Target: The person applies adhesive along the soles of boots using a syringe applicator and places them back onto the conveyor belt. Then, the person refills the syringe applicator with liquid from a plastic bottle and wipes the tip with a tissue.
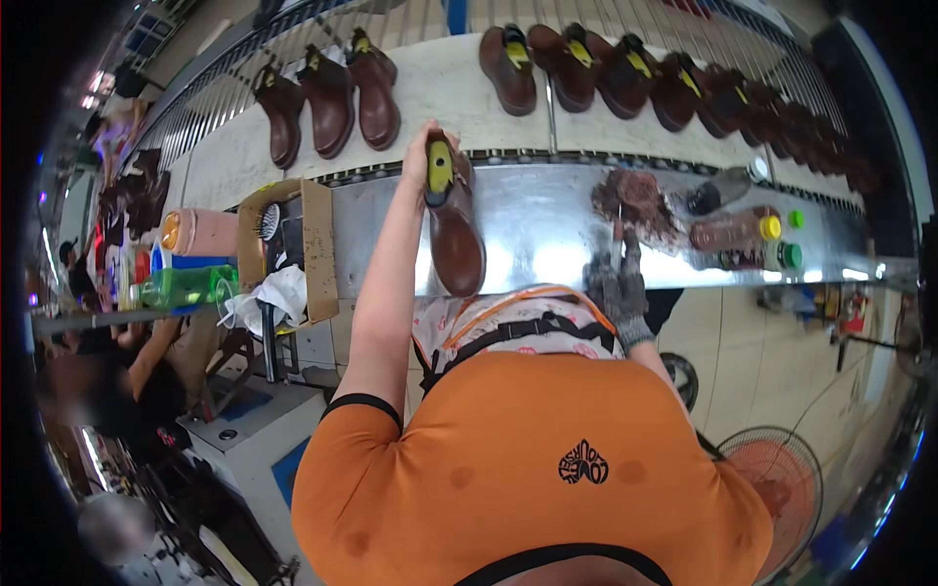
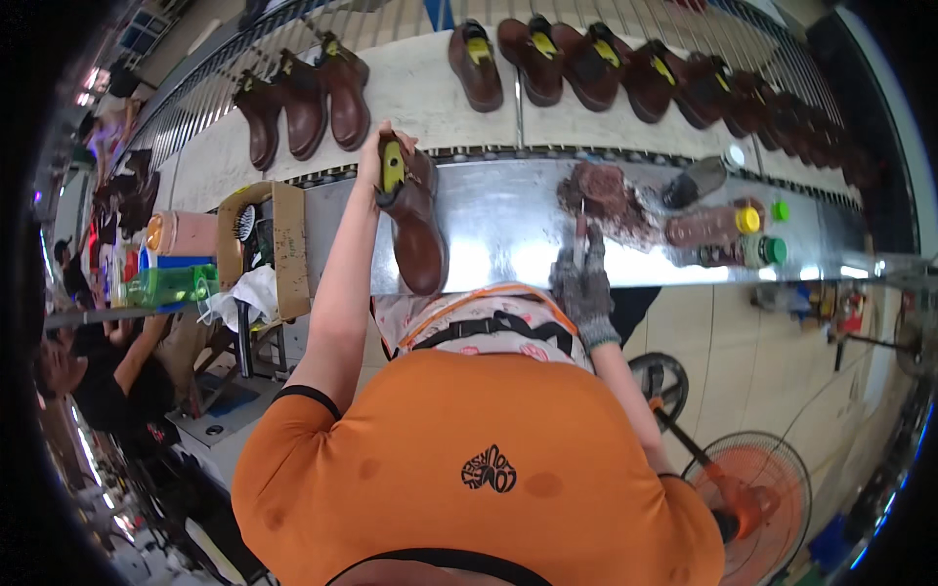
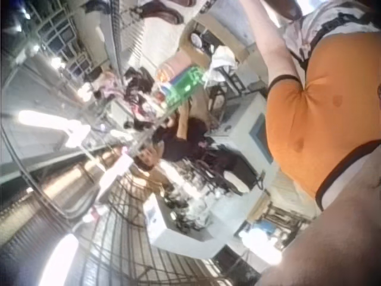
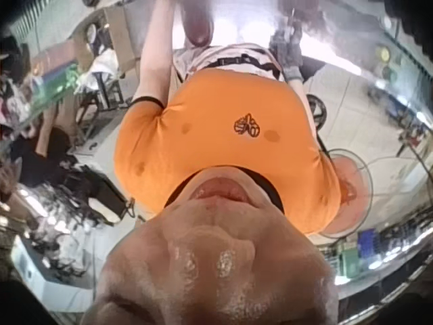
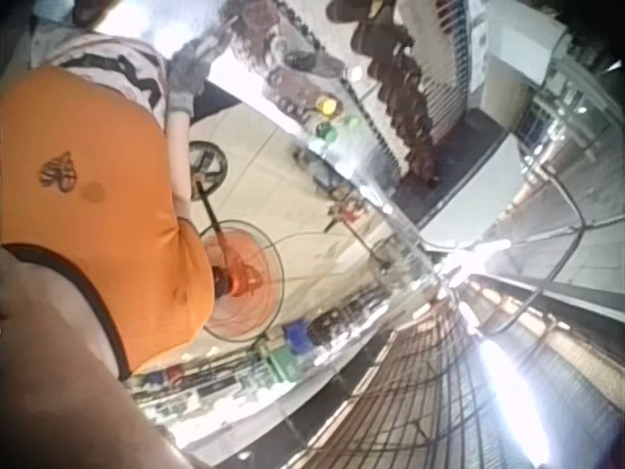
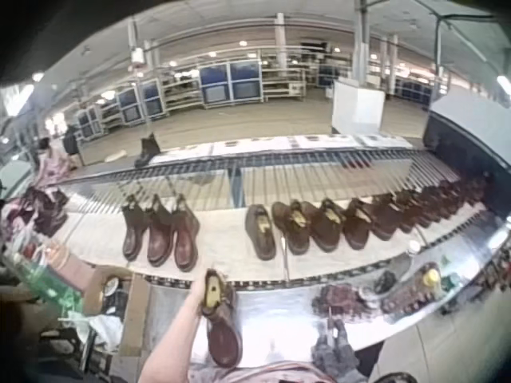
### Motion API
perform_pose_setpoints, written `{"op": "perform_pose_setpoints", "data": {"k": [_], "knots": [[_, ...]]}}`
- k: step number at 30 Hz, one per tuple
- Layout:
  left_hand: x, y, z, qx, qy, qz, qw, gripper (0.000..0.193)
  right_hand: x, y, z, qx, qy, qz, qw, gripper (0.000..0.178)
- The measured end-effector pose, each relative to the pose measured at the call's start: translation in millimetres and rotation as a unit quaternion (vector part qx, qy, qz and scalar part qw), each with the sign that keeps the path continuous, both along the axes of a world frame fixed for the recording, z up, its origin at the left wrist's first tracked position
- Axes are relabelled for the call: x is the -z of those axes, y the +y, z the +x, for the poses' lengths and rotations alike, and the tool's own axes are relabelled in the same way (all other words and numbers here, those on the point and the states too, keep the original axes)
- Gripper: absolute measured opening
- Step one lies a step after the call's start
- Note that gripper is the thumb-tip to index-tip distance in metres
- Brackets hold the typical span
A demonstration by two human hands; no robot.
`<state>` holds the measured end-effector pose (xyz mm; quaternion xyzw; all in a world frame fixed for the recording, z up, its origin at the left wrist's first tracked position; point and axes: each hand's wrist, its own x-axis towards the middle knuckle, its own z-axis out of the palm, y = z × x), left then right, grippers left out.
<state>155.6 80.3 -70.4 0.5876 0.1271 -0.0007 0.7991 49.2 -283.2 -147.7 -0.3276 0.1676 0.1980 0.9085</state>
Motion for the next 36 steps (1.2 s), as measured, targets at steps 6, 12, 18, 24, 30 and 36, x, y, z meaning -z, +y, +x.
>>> {"op": "perform_pose_setpoints", "data": {"k": [6, 12, 18, 24, 30, 36], "knots": [[-53.9, 4.6, -51.5, 0.037, -0.183, -0.062, 0.981, 0.053, -69.9, 5.8, -13.6, -0.082, -0.126, -0.359, 0.921, 0.067], [-76.8, -6.9, -66.6, 0.097, -0.354, -0.06, 0.928, 0.042, -95.1, 14.3, -6.2, -0.06, -0.08, -0.225, 0.969, 0.06], [-82.0, -21.4, -75.3, 0.157, -0.343, -0.029, 0.926, 0.034, -86.0, 1.8, -7.1, -0.014, -0.191, -0.299, 0.935, 0.043], [-81.5, -21.5, -75.3, 0.168, -0.352, -0.045, 0.92, 0.035, -115.6, -2.9, 3.2, -0.114, -0.18, -0.35, 0.912, 0.02], [-80.5, -26.3, -72.7, 0.179, -0.351, -0.048, 0.918, 0.035, -175.5, 27.5, 30.8, -0.252, -0.305, -0.422, 0.816, 0.024], [-82.2, -28.0, -75.0, 0.184, -0.342, -0.054, 0.92, 0.035, -225.3, 57.3, 43.1, -0.215, -0.617, -0.533, 0.537, 0.027]]}}
